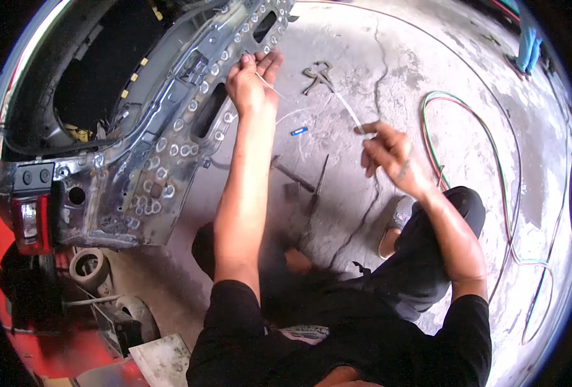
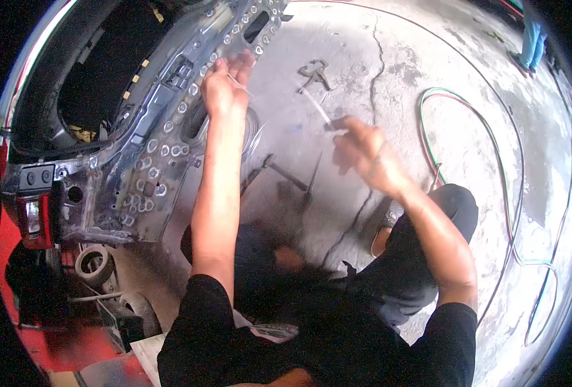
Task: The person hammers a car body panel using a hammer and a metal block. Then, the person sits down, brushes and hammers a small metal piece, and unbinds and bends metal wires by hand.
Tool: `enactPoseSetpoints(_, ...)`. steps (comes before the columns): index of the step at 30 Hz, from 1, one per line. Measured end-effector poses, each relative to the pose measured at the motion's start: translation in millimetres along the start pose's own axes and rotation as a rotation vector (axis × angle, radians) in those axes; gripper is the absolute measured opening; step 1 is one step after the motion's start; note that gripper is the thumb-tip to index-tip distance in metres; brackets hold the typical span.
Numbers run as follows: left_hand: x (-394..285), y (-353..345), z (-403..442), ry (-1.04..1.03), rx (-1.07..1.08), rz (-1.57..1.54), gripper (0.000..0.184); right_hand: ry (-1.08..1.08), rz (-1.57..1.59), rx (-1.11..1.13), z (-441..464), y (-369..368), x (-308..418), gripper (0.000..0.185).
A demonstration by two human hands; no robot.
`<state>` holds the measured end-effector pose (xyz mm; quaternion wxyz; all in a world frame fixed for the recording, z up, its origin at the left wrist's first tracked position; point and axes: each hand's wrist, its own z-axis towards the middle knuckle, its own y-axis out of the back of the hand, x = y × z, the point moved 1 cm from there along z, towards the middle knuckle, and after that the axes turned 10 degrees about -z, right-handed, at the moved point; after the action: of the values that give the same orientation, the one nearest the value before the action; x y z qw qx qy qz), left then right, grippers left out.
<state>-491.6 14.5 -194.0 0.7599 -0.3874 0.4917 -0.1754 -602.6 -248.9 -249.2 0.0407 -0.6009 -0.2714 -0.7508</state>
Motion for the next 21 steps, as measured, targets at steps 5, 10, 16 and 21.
enactPoseSetpoints(5,11,-28,7,-0.005,-0.129,-0.207,0.019,0.046,-0.025,0.05,-3,-29,-6,0.024)
enactPoseSetpoints(10,21,-34,14,0.001,-0.155,-0.251,0.019,0.041,-0.001,0.074,-3,-42,-8,0.025)
enactPoseSetpoints(16,22,-12,15,0.049,-0.061,-0.076,0.016,0.05,0.057,-0.024,-7,-34,-14,0.026)
enactPoseSetpoints(21,19,7,-5,0.1,-0.008,0.01,0.012,-0.065,0.112,-0.188,-1,-2,-17,0.031)
